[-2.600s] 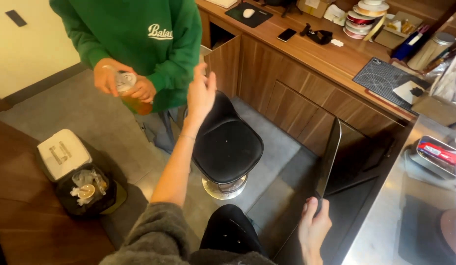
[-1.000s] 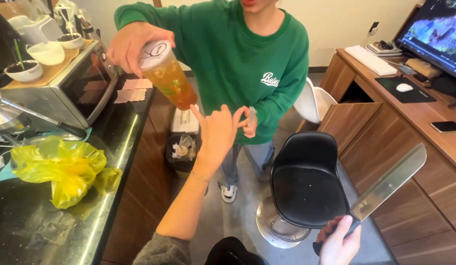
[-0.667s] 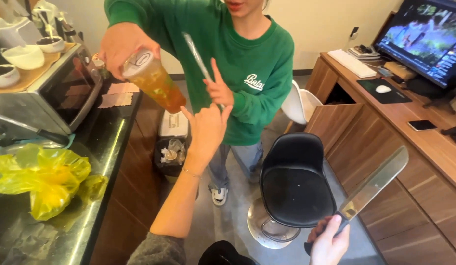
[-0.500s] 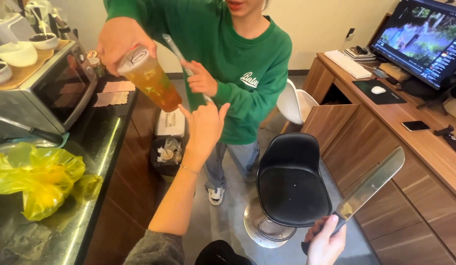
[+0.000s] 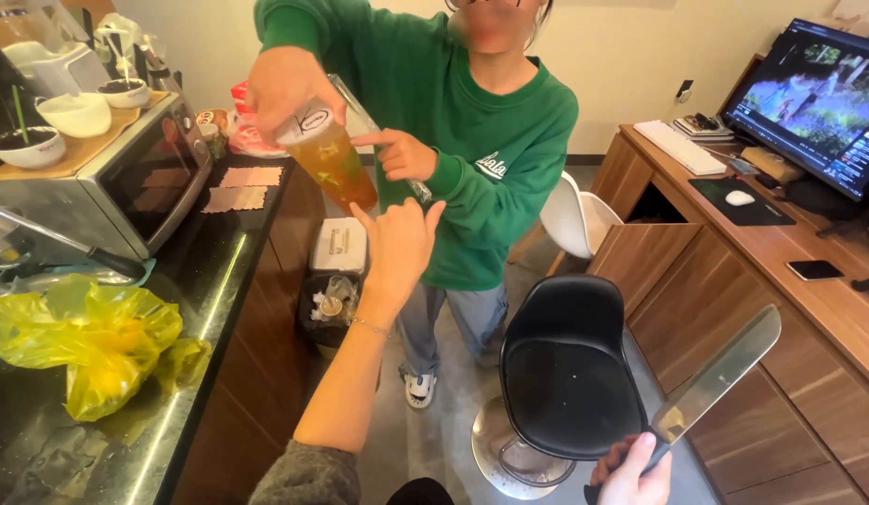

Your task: The person decorates cupcakes arranged around a central cake by placing small pieces of chocolate and lime slices on top of the frosting. They use a knife to cut chocolate and lime, and a brush to apply a glaze to the lime slices before placement.

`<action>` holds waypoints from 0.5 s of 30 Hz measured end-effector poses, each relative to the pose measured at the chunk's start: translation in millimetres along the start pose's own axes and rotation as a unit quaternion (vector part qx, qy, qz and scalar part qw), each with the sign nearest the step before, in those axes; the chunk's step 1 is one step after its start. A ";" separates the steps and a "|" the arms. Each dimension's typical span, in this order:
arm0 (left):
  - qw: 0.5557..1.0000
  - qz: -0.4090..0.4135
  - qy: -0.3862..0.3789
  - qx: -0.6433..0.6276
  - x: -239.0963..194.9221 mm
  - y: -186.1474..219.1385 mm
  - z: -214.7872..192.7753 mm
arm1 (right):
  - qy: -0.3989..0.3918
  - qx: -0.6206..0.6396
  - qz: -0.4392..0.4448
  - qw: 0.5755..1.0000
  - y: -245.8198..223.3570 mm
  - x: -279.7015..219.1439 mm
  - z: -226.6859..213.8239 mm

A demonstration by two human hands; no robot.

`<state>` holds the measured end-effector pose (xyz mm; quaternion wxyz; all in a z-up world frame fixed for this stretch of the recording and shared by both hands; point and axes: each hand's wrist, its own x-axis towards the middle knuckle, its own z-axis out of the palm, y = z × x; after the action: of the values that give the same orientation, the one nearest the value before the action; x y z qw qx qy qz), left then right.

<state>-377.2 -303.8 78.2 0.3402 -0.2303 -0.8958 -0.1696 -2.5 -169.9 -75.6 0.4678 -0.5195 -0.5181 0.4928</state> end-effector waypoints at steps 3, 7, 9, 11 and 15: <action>1.000 0.003 -0.006 0.006 3.4 -0.8 -1.0 | -0.007 0.011 -0.018 1.000 5.9 1.6 1.4; 1.000 -0.001 -0.005 -0.004 8.4 -3.3 0.6 | -0.016 0.037 -0.037 0.998 5.6 1.2 3.8; 1.000 0.001 -0.003 -0.010 11.0 -5.0 1.0 | -0.018 0.043 -0.039 0.998 8.0 3.6 4.1; 1.000 0.003 -0.002 -0.015 13.5 -6.8 4.1 | -0.019 0.048 -0.040 0.998 9.1 4.7 4.4; 1.000 -0.004 0.016 0.002 18.7 -8.8 6.4 | -0.002 0.010 -0.025 1.000 8.7 5.9 4.0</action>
<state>-397.7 -302.7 85.3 0.3544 -0.2236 -0.8913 -0.1731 -6.0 -164.4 -84.7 0.4839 -0.5005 -0.5275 0.4869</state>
